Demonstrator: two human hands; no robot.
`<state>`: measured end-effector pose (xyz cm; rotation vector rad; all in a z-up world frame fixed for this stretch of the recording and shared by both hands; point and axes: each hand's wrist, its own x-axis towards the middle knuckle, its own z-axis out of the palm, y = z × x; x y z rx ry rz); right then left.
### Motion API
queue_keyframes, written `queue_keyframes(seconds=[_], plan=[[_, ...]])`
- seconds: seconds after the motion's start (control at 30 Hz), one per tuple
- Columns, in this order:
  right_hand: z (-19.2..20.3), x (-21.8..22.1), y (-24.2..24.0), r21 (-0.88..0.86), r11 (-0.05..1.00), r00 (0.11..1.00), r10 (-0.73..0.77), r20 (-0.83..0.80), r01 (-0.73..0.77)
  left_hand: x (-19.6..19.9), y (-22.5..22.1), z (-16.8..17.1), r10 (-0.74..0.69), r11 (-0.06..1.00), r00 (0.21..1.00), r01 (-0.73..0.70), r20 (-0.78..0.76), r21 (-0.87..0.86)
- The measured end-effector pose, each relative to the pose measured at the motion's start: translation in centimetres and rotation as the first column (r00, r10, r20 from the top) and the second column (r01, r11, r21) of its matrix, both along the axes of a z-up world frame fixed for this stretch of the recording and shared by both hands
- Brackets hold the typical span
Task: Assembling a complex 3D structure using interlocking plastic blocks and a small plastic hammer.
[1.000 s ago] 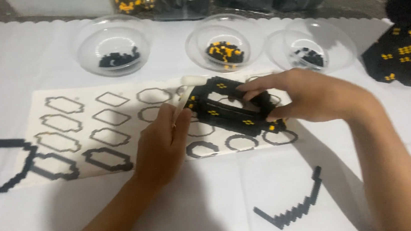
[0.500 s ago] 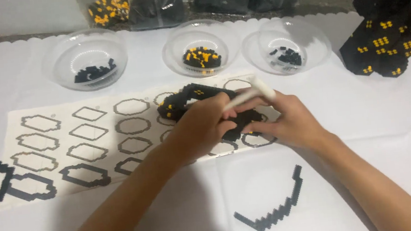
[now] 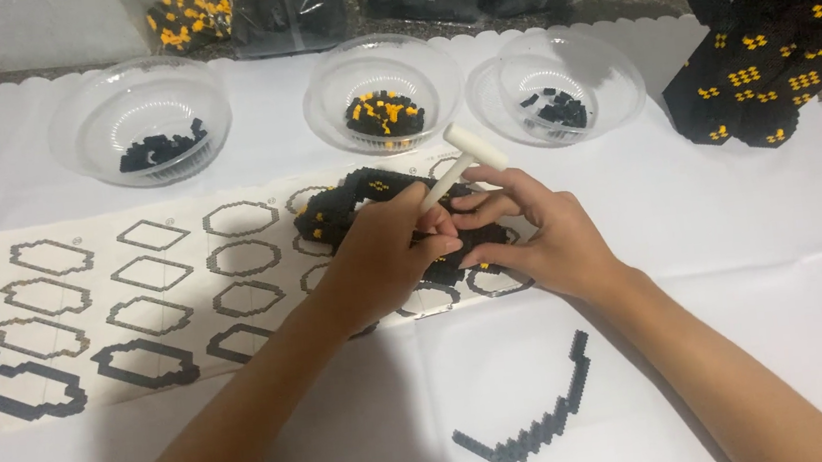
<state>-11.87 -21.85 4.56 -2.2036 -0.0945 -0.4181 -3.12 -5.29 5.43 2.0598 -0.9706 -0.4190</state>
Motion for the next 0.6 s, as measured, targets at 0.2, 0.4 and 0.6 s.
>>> queue_keyframes(seconds=[0.2,0.4,0.6], plan=[[-0.2,0.0,-0.2,0.002,1.0,1.0,-0.005,-0.027,0.005,0.0,-0.1,-0.4,-0.018,1.0,1.0,0.018,0.012,0.008],[-0.2,-0.2,0.0,-0.009,1.0,1.0,0.008,-0.001,-0.008,0.0,0.2,-1.0,0.006,0.998,0.997,-0.002,0.082,-0.06],[0.5,-0.4,0.5,-0.032,0.999,1.0,0.009,-0.001,-0.009,1.6,0.7,0.4,0.025,0.908,0.975,0.07,0.221,-0.413]])
